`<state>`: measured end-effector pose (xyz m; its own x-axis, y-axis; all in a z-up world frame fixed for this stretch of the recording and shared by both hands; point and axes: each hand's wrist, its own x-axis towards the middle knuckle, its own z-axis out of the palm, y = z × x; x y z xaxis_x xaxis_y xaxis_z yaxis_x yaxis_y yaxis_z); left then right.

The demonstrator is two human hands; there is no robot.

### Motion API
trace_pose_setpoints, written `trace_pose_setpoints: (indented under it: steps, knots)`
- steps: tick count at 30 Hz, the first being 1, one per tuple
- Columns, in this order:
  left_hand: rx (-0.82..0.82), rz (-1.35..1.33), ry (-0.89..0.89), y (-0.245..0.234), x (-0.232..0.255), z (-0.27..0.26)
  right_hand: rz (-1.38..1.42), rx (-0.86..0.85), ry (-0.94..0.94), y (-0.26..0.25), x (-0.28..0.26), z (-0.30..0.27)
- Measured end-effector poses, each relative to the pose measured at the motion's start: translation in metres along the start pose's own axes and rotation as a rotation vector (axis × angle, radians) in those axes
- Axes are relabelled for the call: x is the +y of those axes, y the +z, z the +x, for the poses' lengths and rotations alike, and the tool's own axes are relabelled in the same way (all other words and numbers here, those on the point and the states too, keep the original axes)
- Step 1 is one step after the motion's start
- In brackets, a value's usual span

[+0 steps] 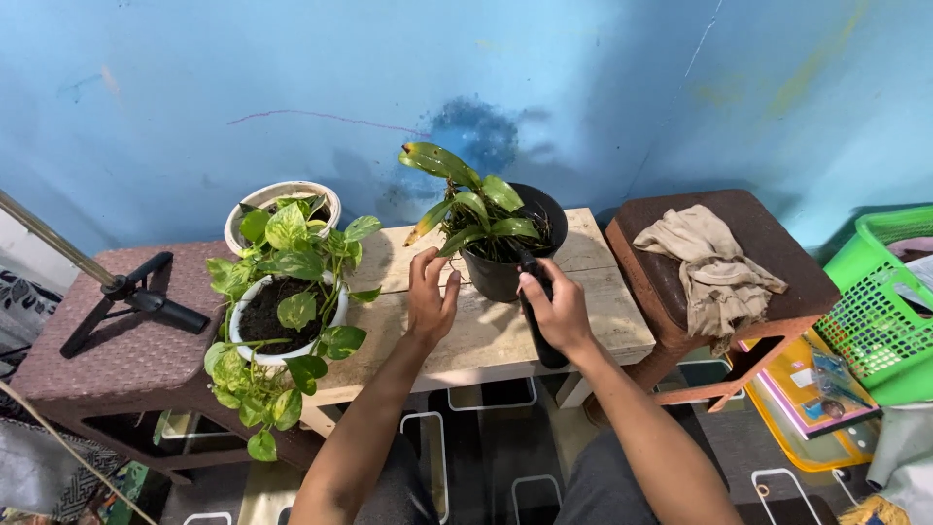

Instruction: The person sprays water onto a potted plant using a black spray bottle, then wipes the pot and leaves with a cloth. The person rotates the pot to reach different sides and continues wiping until the end of the clip.

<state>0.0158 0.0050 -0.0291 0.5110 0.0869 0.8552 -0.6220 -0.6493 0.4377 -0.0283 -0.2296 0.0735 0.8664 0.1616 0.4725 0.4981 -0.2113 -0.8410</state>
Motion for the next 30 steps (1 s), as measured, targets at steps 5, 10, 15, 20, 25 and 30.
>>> trace_pose_setpoints:
  steps: [5, 10, 15, 20, 25, 30]
  knots:
    - [-0.066, 0.007, 0.013, -0.005, 0.023, 0.007, -0.012, 0.004, 0.013, -0.005, -0.004, 0.001]
    - [-0.085, 0.001, 0.034, -0.01, 0.032, 0.012, 0.003, -0.021, 0.045, -0.011, -0.008, -0.005]
    - [-0.095, 0.008, 0.029, -0.014, 0.033, 0.012, 0.045, 0.036, 0.119, -0.026, 0.011, -0.009]
    - [-0.097, 0.004, 0.03, -0.015, 0.036, 0.013, 0.023, -0.006, 0.104, -0.027, 0.001, -0.012]
    - [-0.088, -0.007, 0.043, -0.014, 0.034, 0.012, -0.011, -0.045, 0.104, -0.023, -0.014, -0.01]
    - [-0.097, 0.01, 0.05, -0.02, 0.038, 0.016, -0.05, 0.019, 0.178, -0.02, 0.0, -0.008]
